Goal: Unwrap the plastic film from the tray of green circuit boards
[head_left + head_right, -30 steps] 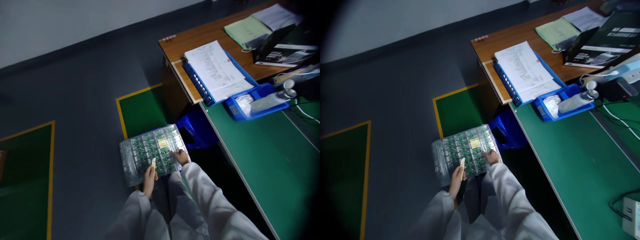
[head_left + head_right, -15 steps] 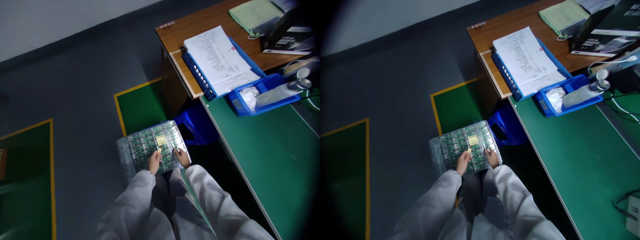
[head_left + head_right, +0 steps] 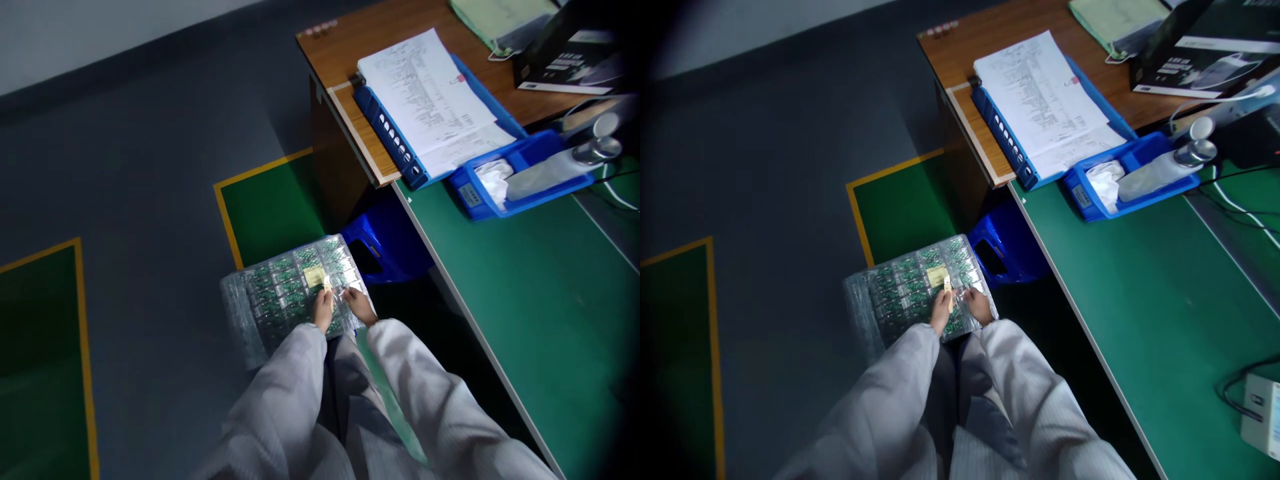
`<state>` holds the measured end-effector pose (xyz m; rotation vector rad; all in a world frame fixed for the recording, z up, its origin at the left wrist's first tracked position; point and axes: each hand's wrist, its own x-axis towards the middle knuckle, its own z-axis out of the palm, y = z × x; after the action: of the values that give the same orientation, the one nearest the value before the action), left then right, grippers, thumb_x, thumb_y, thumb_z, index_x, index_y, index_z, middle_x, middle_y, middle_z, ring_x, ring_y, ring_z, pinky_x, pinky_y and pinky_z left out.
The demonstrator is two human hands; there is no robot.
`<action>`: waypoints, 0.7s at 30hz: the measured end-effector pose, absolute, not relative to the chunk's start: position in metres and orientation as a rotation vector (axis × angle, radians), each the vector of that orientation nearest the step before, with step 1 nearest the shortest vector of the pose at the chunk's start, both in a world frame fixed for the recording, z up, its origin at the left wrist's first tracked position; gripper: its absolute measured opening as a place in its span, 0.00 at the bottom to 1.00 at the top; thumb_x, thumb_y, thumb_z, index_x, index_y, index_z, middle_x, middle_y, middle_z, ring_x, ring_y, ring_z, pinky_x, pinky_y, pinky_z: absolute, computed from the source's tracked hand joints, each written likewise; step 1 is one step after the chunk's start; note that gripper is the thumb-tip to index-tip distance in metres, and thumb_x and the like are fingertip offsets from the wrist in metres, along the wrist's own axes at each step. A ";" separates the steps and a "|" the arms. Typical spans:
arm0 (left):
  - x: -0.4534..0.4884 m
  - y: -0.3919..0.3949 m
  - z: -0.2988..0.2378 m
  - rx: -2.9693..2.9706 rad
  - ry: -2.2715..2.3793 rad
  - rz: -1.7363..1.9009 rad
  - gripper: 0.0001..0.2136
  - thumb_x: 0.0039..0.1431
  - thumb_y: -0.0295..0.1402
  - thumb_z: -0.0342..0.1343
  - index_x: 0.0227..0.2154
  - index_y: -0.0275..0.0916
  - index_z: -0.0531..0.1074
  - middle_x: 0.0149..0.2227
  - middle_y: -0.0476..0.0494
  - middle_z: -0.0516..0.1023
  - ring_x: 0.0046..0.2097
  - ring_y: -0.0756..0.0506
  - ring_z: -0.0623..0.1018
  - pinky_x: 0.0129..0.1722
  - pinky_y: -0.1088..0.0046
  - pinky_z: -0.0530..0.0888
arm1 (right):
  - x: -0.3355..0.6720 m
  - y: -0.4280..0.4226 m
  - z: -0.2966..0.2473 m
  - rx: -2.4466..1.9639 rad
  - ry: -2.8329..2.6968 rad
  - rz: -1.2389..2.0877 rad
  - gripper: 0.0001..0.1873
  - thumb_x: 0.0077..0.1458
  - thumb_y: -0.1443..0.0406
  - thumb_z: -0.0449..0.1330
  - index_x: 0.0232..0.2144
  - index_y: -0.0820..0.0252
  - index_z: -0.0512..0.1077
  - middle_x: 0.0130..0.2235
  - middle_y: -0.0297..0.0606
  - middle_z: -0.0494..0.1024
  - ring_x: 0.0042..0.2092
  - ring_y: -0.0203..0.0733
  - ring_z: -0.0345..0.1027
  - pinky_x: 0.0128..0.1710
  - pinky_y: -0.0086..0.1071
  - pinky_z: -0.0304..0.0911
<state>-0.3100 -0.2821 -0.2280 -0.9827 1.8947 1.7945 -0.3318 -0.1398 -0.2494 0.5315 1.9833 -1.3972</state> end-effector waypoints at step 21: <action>-0.323 -0.289 -0.205 -1.132 1.540 1.859 0.13 0.74 0.39 0.51 0.42 0.32 0.72 0.39 0.42 0.79 0.37 0.47 0.80 0.37 0.69 0.78 | -0.311 -0.111 -0.229 0.667 1.568 -1.817 0.15 0.67 0.58 0.62 0.50 0.63 0.73 0.50 0.42 0.76 0.47 0.44 0.74 0.47 0.42 0.74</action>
<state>-0.3230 -0.2893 -0.2052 -1.1324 1.5404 1.8589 -0.3111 -0.1108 -0.2288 0.6669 1.5679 -1.8167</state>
